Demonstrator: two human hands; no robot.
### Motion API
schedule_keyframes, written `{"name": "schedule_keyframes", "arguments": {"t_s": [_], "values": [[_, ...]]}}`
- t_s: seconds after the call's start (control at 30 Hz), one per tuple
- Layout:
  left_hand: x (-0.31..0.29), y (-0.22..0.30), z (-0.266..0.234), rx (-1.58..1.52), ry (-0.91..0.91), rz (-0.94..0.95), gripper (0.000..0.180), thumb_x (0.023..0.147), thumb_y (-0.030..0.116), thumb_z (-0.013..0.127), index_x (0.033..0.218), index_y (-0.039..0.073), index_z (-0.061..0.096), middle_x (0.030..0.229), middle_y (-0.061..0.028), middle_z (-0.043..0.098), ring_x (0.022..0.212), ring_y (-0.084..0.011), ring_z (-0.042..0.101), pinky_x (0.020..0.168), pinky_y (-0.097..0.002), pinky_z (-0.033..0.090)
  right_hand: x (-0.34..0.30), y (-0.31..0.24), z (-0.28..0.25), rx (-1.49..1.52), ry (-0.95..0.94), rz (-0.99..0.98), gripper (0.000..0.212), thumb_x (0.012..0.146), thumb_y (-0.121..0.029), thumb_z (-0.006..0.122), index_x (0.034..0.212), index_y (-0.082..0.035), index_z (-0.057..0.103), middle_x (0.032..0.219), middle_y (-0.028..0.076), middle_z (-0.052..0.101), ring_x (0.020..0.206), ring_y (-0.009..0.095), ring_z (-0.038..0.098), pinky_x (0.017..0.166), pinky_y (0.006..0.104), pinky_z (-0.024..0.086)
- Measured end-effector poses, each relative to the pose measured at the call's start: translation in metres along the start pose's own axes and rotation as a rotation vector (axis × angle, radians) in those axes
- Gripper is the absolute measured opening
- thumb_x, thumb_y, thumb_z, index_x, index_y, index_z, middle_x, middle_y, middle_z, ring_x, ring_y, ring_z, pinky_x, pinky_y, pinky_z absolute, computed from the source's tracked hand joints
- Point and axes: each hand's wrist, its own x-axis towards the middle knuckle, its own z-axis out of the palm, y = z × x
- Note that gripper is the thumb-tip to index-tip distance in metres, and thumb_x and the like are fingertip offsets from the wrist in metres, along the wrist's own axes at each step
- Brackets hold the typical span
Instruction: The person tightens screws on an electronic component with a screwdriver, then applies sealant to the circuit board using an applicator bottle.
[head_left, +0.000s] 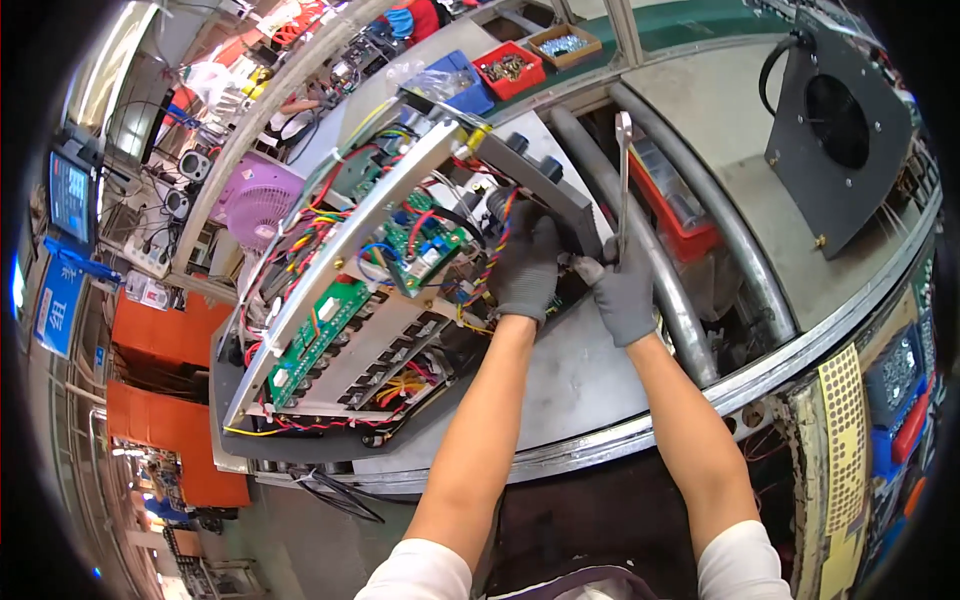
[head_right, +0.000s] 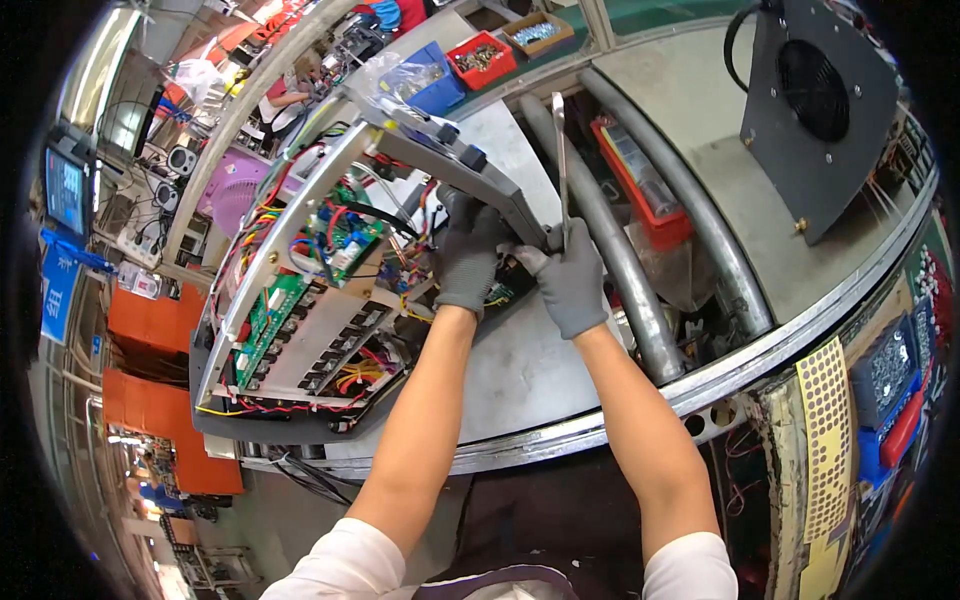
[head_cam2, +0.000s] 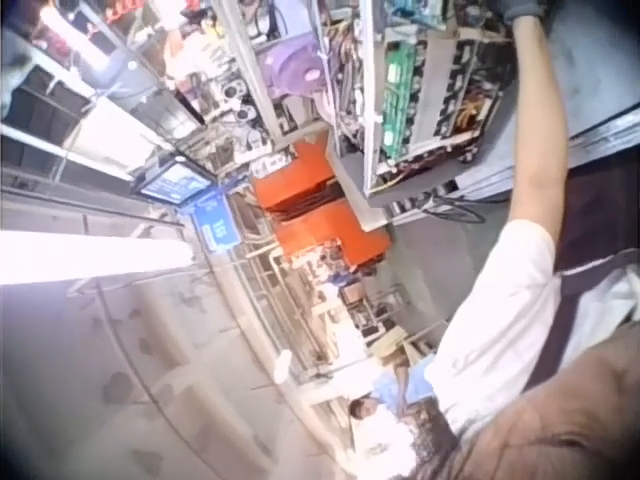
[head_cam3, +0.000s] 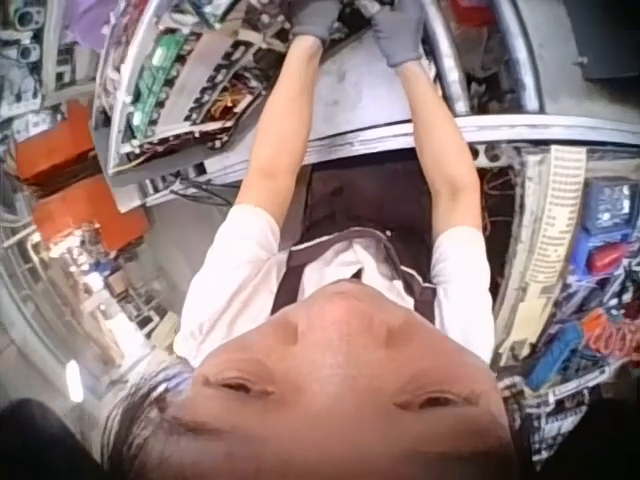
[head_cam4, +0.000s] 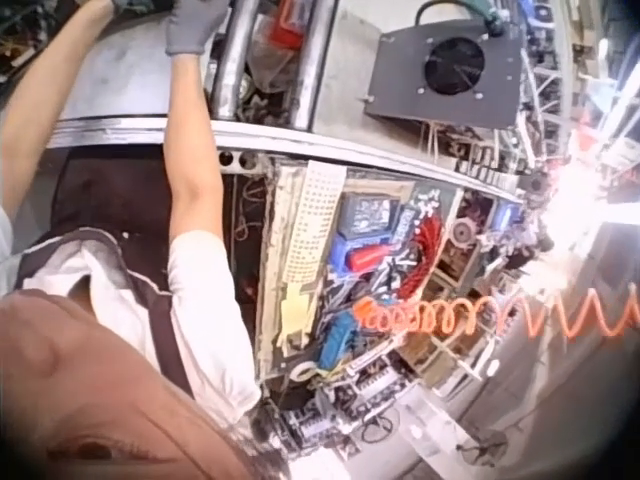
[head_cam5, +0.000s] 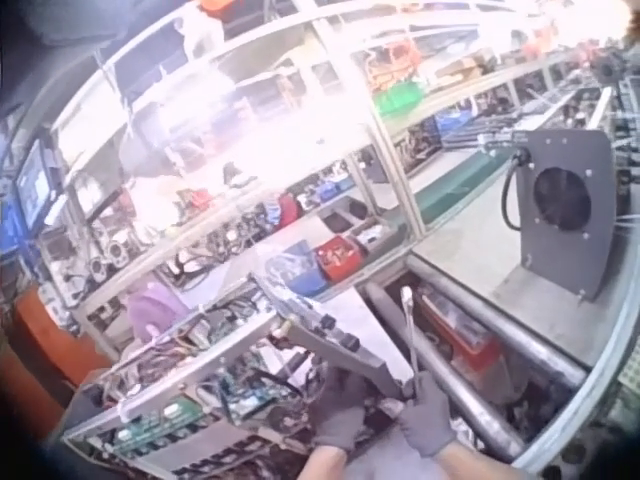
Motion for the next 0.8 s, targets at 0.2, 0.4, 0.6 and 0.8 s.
{"name": "schedule_keyframes", "arguments": {"t_s": [0.2,0.4,0.6,0.8], "values": [[-0.009,0.017,-0.008,0.007,0.038,0.092,0.031,0.094,0.038,0.046,0.115,0.019,0.059,0.105,-0.0146,0.068,0.099,-0.0358,0.065,0.083,-0.0441,0.049,0.003,0.012,0.003,0.058,-0.011,-0.091,0.048,0.071,-0.022,0.086,0.085,-0.006,0.042,0.075,0.000,0.040,0.069,0.012,0.040,0.063,0.0267,0.041],[-0.015,0.019,-0.010,0.058,0.053,0.107,0.032,0.094,0.038,0.045,0.113,0.017,0.060,0.105,-0.0162,0.067,0.097,-0.0365,0.065,0.082,-0.0440,0.049,0.001,0.016,0.004,0.015,-0.006,-0.072,0.052,0.072,-0.029,0.086,0.084,-0.006,0.041,0.075,0.001,0.038,0.069,0.013,0.038,0.063,0.0263,0.040],[-0.017,0.017,-0.011,0.050,0.073,0.135,0.031,0.094,0.038,0.046,0.110,0.017,0.062,0.102,-0.0163,0.068,0.095,-0.0373,0.065,0.080,-0.0446,0.050,-0.001,0.015,0.004,-0.022,0.012,-0.090,0.053,0.071,-0.031,0.086,0.085,-0.006,0.041,0.074,0.001,0.038,0.069,0.013,0.039,0.063,0.0262,0.041],[-0.016,0.013,-0.012,0.109,0.098,0.135,0.027,0.092,0.035,0.047,0.107,0.019,0.063,0.099,-0.0154,0.069,0.093,-0.0363,0.066,0.078,-0.0445,0.050,-0.002,0.013,0.007,-0.032,0.004,-0.103,0.052,0.071,-0.029,0.086,0.085,-0.006,0.042,0.075,0.000,0.039,0.070,0.012,0.039,0.063,0.0262,0.040]]}}
